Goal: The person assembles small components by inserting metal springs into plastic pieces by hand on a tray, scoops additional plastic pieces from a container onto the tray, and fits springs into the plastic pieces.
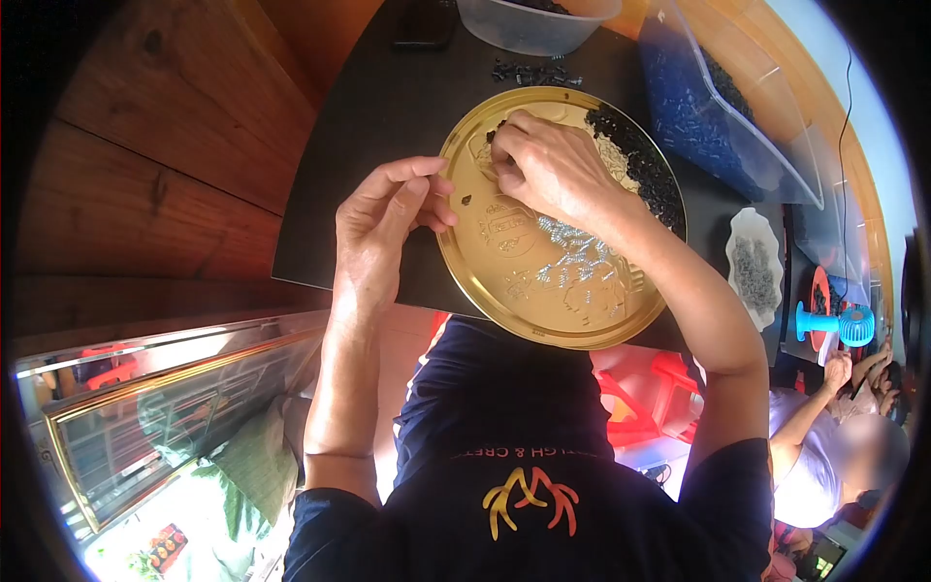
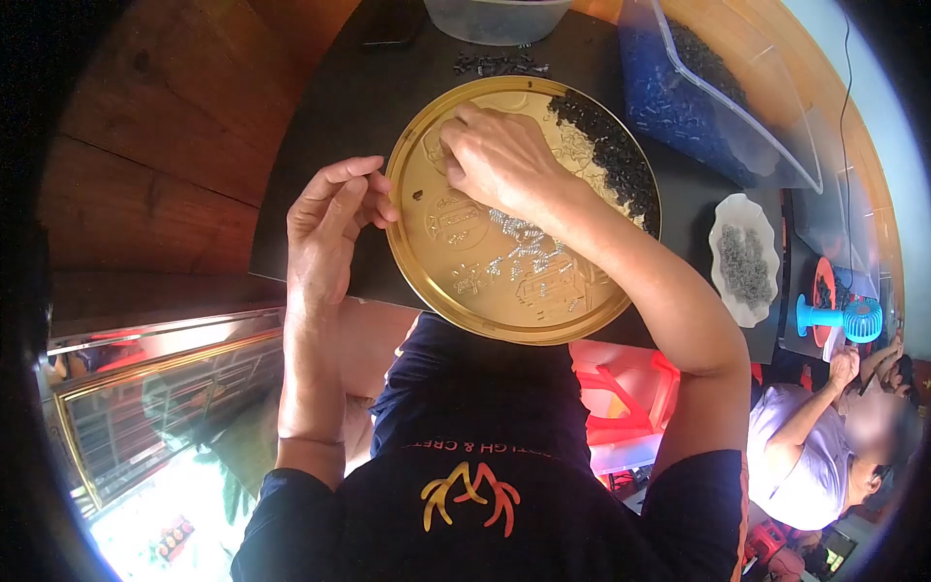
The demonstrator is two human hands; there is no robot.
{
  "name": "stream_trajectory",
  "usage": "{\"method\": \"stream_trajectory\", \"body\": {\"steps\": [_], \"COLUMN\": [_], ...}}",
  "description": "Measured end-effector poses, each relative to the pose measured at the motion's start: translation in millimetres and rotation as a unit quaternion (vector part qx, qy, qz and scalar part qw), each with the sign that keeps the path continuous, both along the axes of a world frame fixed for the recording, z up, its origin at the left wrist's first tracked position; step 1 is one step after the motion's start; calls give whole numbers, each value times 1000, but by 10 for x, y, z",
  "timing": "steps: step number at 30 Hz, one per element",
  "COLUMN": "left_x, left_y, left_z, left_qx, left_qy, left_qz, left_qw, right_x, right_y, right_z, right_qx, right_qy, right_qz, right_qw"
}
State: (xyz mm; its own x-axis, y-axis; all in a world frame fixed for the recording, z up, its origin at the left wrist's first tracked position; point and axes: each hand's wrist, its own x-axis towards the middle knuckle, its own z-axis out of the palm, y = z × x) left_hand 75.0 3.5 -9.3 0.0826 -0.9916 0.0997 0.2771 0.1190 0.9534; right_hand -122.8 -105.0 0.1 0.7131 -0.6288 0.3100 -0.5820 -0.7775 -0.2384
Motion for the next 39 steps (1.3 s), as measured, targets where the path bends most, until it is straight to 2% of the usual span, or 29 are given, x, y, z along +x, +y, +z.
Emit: {"method": "stream_trajectory", "body": {"steps": [4,7,8,11,15,18,21,24,28,31,34,37,39], "left_x": [-73,-130,-158,-264,-382,-474,-536,-494,-344,-207,-94,27,94], "left_y": [-26,-20,-18,-18,-13,1,-8,-19,-69,-68,-47,-5,28], "left_z": [52,95,118,152,160,167,131,130,135,119,74,29,8], "left_qx": [-3,6,10,20,19,-14,-31,-39,-30,-6,-20,-21,-16], "left_qy": [-34,-68,-87,-97,-94,-81,-41,-49,-44,-15,-3,-15,-20], "left_qz": [6,11,14,12,-10,-3,22,17,49,30,42,65,80], "left_qw": [999,998,996,995,995,997,998,998,997,999,999,998,996], "right_x": [-43,-77,-94,-191,-263,-290,-273,-266,-348,-356,-361,-394,-436], "right_y": [15,60,141,149,275,354,433,480,396,373,268,266,179], "right_z": [5,118,242,197,234,245,222,283,275,263,123,286,256], "right_qx": [-14,155,357,522,630,652,641,626,510,438,247,232,178], "right_qy": [-52,-128,-153,-318,-385,-401,-425,-444,-374,-332,-281,-196,-125], "right_qz": [49,20,-59,-32,-39,-6,2,-14,-51,-76,-50,-72,-78], "right_qw": [997,979,920,791,674,643,639,641,773,832,926,950,973]}}
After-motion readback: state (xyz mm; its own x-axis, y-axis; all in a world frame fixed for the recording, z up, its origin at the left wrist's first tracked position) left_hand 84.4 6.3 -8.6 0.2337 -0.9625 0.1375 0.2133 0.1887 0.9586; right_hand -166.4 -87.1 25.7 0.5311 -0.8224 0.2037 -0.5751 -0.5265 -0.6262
